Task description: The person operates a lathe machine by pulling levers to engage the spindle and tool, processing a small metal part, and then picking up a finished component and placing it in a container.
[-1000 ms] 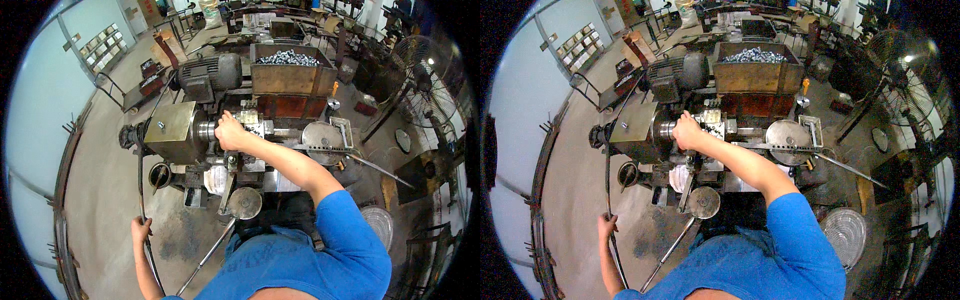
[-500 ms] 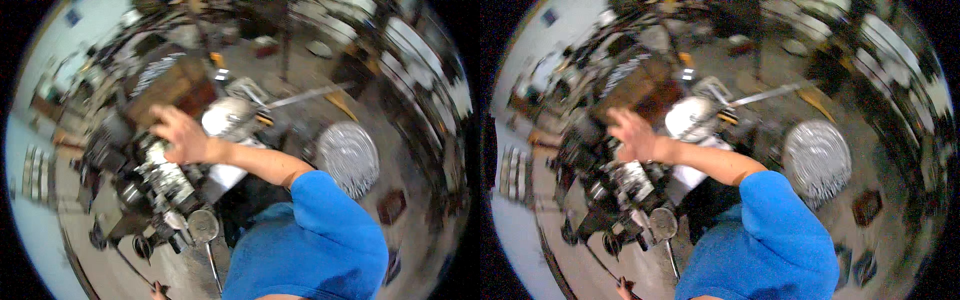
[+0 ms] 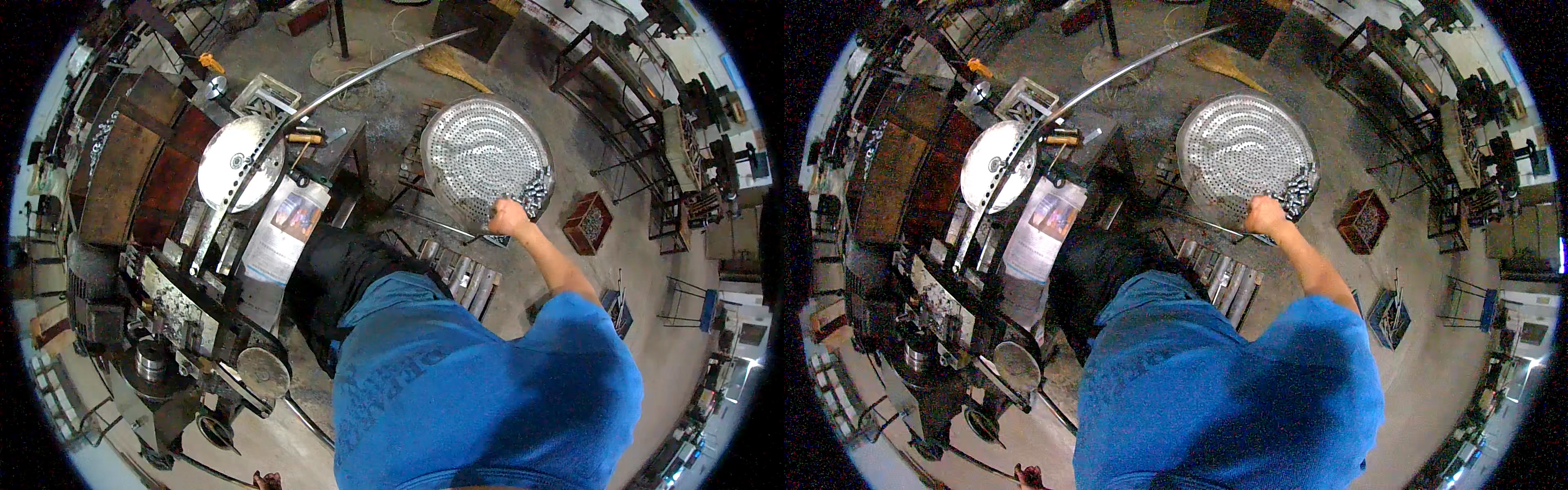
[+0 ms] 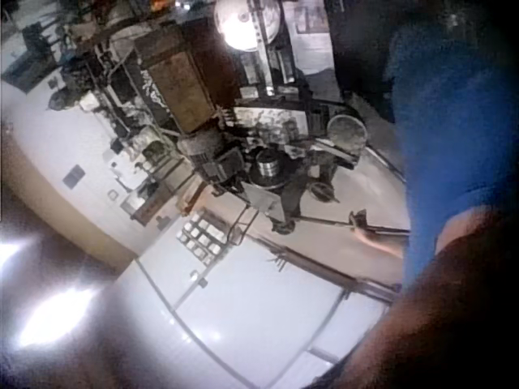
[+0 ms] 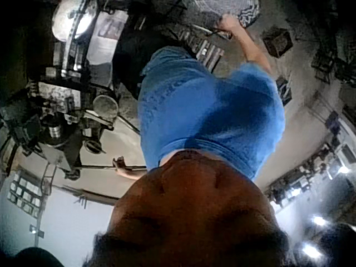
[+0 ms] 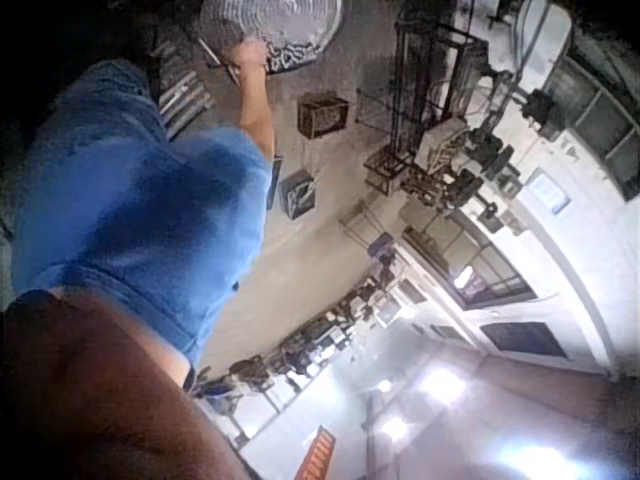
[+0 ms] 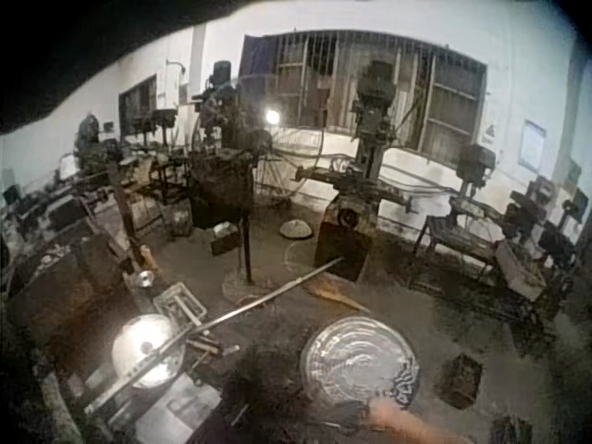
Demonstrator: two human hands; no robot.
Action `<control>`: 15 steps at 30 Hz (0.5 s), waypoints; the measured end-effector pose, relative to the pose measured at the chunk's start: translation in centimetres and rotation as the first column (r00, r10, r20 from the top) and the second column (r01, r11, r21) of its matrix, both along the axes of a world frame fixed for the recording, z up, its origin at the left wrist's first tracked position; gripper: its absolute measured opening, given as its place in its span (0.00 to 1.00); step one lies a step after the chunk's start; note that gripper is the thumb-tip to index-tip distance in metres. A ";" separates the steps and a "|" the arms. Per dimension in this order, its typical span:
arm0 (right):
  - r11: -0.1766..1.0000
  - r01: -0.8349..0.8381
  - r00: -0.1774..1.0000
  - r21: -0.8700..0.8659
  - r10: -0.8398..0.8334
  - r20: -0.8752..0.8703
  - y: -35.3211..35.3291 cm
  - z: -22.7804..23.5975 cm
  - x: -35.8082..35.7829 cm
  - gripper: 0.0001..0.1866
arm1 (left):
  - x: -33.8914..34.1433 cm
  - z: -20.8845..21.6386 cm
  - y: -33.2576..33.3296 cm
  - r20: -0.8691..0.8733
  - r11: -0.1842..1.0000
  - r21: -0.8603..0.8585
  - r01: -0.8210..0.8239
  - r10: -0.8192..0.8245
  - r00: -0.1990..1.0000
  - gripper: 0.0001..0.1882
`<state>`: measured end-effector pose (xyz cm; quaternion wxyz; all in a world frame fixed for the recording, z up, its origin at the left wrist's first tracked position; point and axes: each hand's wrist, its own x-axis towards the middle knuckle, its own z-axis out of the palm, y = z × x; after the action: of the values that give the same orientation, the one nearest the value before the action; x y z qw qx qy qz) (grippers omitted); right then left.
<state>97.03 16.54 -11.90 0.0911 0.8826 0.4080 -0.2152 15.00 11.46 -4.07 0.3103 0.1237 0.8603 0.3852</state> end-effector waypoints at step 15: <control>0.989 0.017 0.996 -0.145 -0.004 0.086 -0.2 -6.6 3.4 0.20 | 0.1 0.4 0.0 -0.009 1.000 0.019 -0.009 0.009 1.000 0.14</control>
<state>100.40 16.35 -18.47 0.1716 0.8841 0.3823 -0.2069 15.08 11.50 -3.71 0.3033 0.1245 0.8586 0.3940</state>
